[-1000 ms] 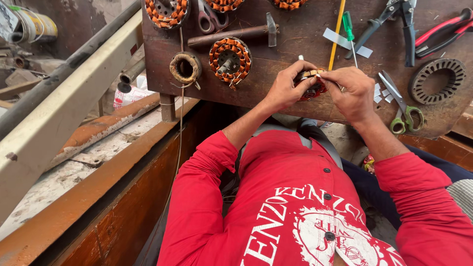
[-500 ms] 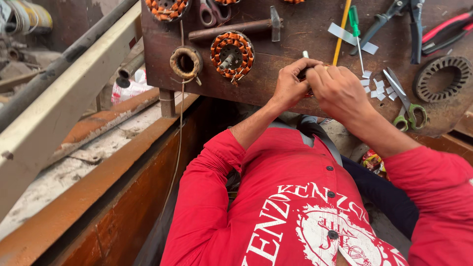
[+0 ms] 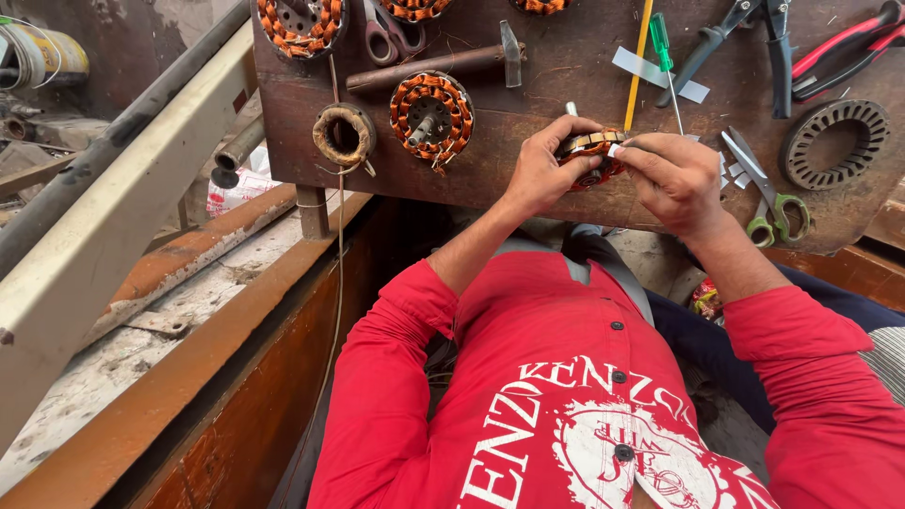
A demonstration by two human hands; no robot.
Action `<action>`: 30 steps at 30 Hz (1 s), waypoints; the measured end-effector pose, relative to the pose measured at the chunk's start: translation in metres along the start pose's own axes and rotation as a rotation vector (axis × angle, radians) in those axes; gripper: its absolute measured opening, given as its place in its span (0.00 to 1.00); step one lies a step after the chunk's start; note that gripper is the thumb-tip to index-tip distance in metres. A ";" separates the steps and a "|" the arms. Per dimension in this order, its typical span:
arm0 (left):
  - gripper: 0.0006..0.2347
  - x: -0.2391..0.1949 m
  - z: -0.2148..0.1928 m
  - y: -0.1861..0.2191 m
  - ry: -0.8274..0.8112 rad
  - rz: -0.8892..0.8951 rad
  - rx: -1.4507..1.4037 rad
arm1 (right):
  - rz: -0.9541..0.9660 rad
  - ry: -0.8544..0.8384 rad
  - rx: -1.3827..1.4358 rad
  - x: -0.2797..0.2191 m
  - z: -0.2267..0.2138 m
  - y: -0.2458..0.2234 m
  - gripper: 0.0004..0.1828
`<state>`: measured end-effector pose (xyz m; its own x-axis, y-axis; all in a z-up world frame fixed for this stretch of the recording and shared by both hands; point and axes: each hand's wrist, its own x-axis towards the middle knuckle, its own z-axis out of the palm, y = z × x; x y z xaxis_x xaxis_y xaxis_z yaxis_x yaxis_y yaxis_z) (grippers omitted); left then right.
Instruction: The person is repairing an electric motor stator by hand. They insert and secure copper wire ends into the stator slots using a screwdriver and wrap them with white tape. The person also cuts a wire with scissors and continues to adjust the windings.
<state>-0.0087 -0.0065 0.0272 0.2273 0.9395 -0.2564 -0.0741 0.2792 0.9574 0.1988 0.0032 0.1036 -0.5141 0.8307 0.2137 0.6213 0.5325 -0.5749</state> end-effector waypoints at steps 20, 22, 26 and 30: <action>0.10 0.005 0.002 -0.011 0.000 0.081 0.044 | 0.078 -0.068 -0.083 0.017 -0.001 -0.022 0.12; 0.10 0.005 0.001 -0.011 0.009 0.077 0.034 | 0.072 -0.094 -0.106 0.018 -0.001 -0.023 0.12; 0.10 0.004 0.003 -0.011 0.024 0.090 0.029 | 0.046 -0.090 -0.180 0.017 0.000 -0.027 0.09; 0.10 0.005 0.005 -0.015 0.033 0.106 0.008 | 0.041 -0.091 -0.288 0.014 0.009 -0.033 0.11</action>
<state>-0.0013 -0.0067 0.0118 0.1864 0.9698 -0.1575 -0.0884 0.1762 0.9804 0.1659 -0.0040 0.1181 -0.5278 0.8414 0.1162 0.7781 0.5338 -0.3311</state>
